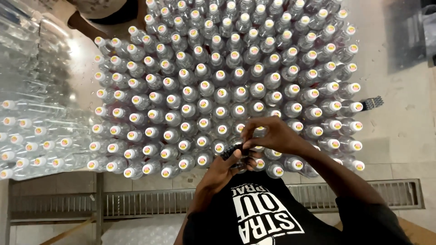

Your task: Labeling water bottle caps using a handheld inkjet printer on a production table

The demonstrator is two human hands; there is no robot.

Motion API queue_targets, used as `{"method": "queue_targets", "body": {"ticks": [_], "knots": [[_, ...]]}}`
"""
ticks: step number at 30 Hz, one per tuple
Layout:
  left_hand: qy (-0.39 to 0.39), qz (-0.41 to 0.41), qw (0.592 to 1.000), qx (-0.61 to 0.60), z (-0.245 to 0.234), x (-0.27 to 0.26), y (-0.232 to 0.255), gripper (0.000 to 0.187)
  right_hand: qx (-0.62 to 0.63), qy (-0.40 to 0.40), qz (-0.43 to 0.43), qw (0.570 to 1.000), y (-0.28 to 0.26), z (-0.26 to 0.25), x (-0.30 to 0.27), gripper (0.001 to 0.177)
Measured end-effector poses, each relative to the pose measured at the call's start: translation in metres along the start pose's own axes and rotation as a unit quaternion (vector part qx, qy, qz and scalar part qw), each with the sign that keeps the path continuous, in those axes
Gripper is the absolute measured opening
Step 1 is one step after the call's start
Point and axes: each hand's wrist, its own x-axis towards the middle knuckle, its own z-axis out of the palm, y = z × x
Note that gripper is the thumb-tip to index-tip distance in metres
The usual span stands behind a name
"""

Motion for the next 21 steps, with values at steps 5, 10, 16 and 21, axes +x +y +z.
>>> {"method": "queue_targets", "body": {"ticks": [5, 10, 16, 21], "knots": [[-0.032, -0.013, 0.999, 0.008, 0.000, 0.004, -0.003, 0.050, 0.051, 0.010, 0.008, 0.999, -0.011, -0.012, -0.006, 0.032], [-0.013, -0.023, 0.999, 0.028, 0.001, 0.008, 0.001, 0.054, 0.063, 0.041, 0.035, 0.997, 0.002, -0.024, -0.006, 0.032], [0.078, -0.036, 0.996, -0.017, 0.007, -0.002, 0.015, 0.066, -0.249, 0.164, -0.021, 0.954, 0.107, -0.105, 0.033, 0.032], [0.082, -0.026, 0.996, 0.001, 0.016, -0.006, 0.028, 0.068, -0.372, 0.165, -0.062, 0.911, 0.152, -0.135, 0.045, 0.033]]}}
